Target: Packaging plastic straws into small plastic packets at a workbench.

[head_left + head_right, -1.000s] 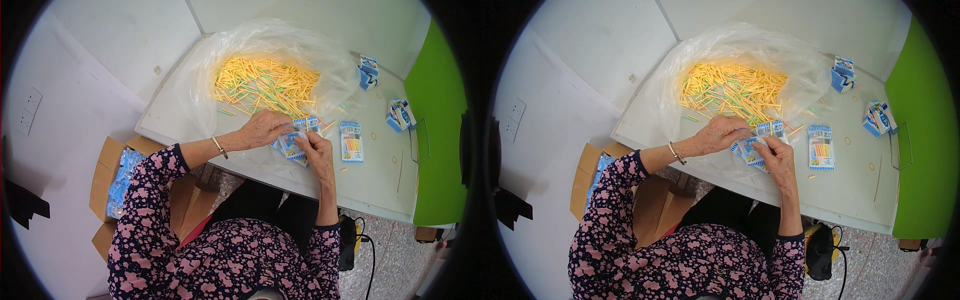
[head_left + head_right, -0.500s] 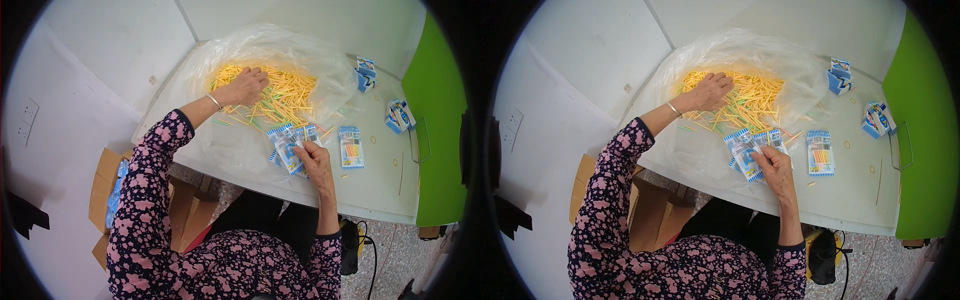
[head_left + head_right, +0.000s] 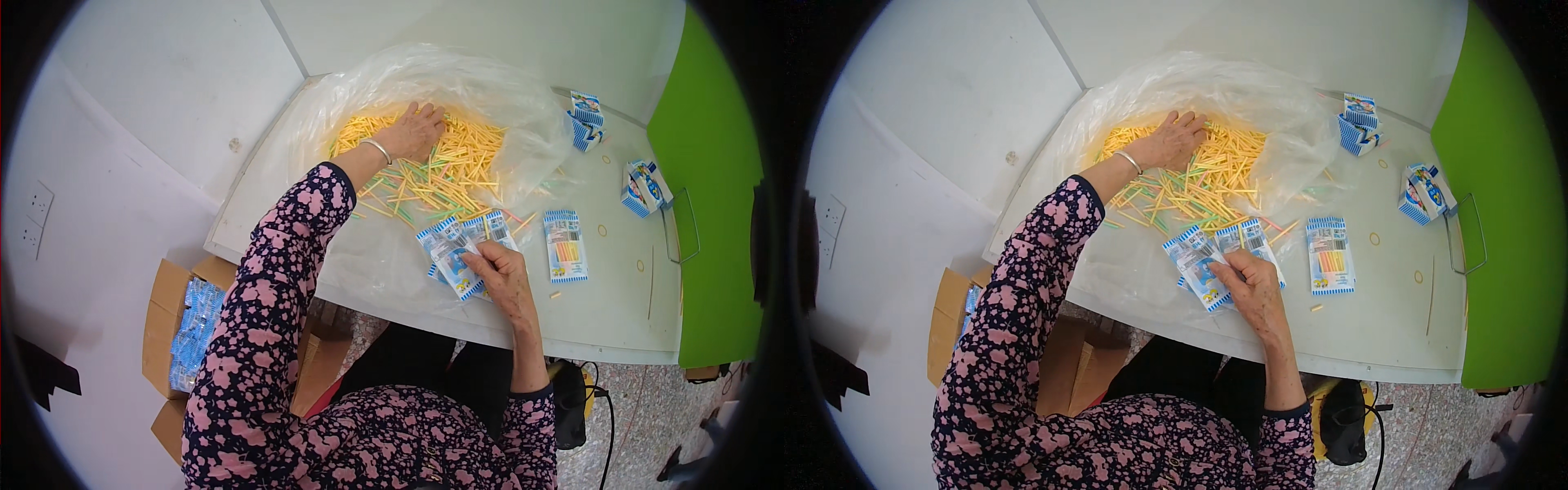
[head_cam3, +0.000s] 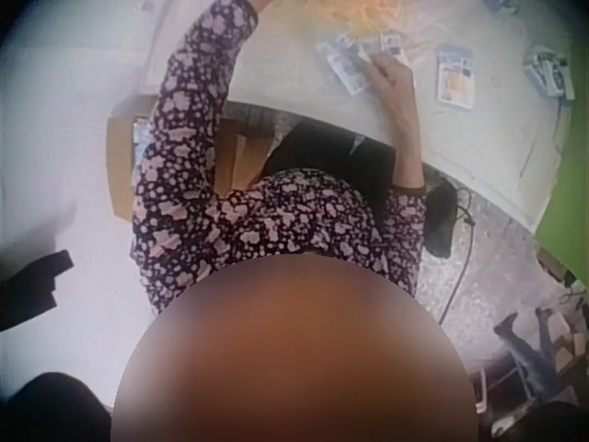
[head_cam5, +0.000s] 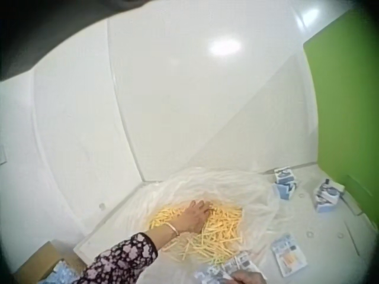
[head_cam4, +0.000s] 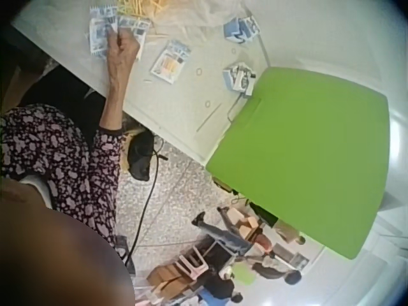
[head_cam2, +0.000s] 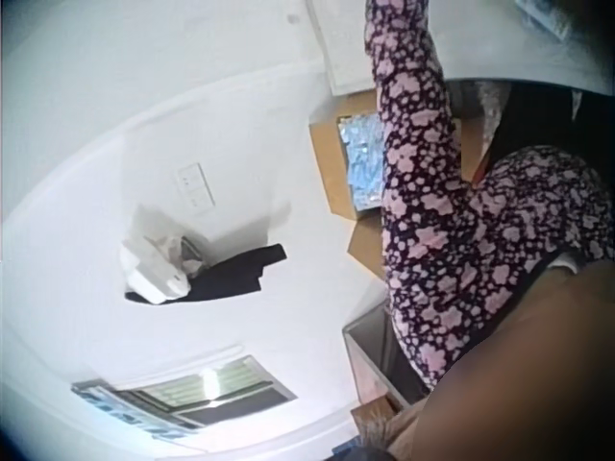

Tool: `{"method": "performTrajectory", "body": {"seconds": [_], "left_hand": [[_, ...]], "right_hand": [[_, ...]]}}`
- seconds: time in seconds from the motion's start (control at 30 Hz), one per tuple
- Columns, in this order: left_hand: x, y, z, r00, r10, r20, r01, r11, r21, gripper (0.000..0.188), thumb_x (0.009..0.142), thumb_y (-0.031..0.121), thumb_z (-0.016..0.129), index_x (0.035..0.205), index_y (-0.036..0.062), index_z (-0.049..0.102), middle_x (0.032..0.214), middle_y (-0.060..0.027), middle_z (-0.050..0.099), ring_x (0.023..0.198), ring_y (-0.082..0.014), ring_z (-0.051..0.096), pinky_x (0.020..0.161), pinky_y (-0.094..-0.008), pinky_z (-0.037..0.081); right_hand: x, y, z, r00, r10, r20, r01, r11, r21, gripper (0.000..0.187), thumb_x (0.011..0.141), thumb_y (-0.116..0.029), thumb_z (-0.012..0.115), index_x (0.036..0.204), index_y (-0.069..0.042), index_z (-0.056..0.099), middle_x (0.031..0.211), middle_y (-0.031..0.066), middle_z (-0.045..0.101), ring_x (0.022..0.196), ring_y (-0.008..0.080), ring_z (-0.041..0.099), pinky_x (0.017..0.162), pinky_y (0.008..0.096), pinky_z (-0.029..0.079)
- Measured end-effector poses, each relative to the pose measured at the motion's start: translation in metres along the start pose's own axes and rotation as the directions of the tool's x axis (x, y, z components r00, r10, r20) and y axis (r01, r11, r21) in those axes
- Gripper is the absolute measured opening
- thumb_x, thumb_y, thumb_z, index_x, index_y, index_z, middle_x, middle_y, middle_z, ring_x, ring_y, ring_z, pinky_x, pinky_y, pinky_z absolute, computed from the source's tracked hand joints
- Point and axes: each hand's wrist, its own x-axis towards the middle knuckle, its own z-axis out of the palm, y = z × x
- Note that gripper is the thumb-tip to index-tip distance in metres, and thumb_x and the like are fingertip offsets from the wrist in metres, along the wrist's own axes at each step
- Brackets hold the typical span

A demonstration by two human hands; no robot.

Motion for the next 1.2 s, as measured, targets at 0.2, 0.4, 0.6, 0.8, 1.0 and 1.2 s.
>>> {"method": "performTrajectory", "body": {"seconds": [0.2,0.4,0.6,0.8,1.0,1.2], "left_hand": [[0.000,0.012,-0.006,1.000,-0.013,0.005,0.013,0.995,0.102,0.031,0.071,0.015,0.056,0.099,0.0020,0.054,0.114,-0.0136,0.044,0.109,-0.0260,0.041,0.091,-0.0421,0.033],[-0.011,0.013,-0.013,0.998,-0.003,-0.056,0.008,0.996,0.084,0.023,0.071,0.007,0.052,0.093,0.0009,0.051,0.106,-0.0147,0.047,0.100,-0.0267,0.044,0.085,-0.0410,0.035],[-0.023,0.003,-0.035,0.986,-0.162,0.037,0.165,0.983,-0.076,0.020,0.073,0.008,0.050,0.091,0.0018,0.050,0.090,-0.0154,0.052,0.091,-0.0276,0.047,0.086,-0.0412,0.034],[-0.027,-0.011,-0.073,0.812,-0.505,0.291,0.551,0.500,-0.669,0.023,0.088,0.022,0.046,0.098,0.0015,0.050,0.096,-0.0143,0.057,0.099,-0.0244,0.053,0.087,-0.0414,0.037],[-0.030,0.013,-0.084,0.768,-0.370,0.523,0.213,-0.622,-0.754,0.019,0.089,0.018,0.049,0.096,0.0012,0.050,0.091,-0.0123,0.059,0.089,-0.0234,0.059,0.084,-0.0385,0.047],[-0.002,0.063,-0.099,0.789,-0.315,0.527,-0.006,-0.862,-0.507,0.013,0.089,0.011,0.048,0.094,-0.0009,0.050,0.087,-0.0129,0.059,0.084,-0.0237,0.060,0.078,-0.0359,0.050]], "right_hand": [[-0.001,-0.003,-0.001,1.000,-0.001,-0.012,0.002,1.000,0.011,0.014,0.082,-0.011,0.062,0.079,0.002,0.063,0.061,-0.0038,0.049,0.056,0.0033,0.039,0.050,0.0202,0.032],[0.001,-0.003,-0.003,1.000,0.023,-0.012,-0.023,1.000,0.011,0.017,0.082,-0.015,0.062,0.076,0.002,0.062,0.058,-0.0049,0.047,0.054,0.0025,0.037,0.048,0.0204,0.029],[0.001,-0.008,-0.002,0.998,0.066,-0.020,-0.065,0.995,0.073,0.019,0.082,-0.017,0.062,0.076,0.001,0.063,0.058,-0.0059,0.047,0.054,0.0019,0.036,0.048,0.0201,0.029],[0.003,-0.005,-0.010,0.994,0.103,-0.043,-0.097,0.987,0.130,0.019,0.085,-0.018,0.058,0.079,-0.001,0.063,0.065,-0.0049,0.054,0.057,0.0012,0.043,0.052,0.0184,0.035],[0.014,-0.023,-0.007,0.971,0.101,-0.215,0.000,0.905,0.425,0.020,0.088,-0.017,0.055,0.097,0.000,0.060,0.086,0.0026,0.063,0.073,0.0050,0.056,0.066,0.0184,0.042],[0.087,-0.015,0.020,0.854,0.378,-0.358,0.187,0.419,0.888,0.024,0.092,-0.015,0.046,0.106,0.004,0.050,0.099,0.0116,0.059,0.093,0.0201,0.055,0.088,0.0312,0.041]]}}
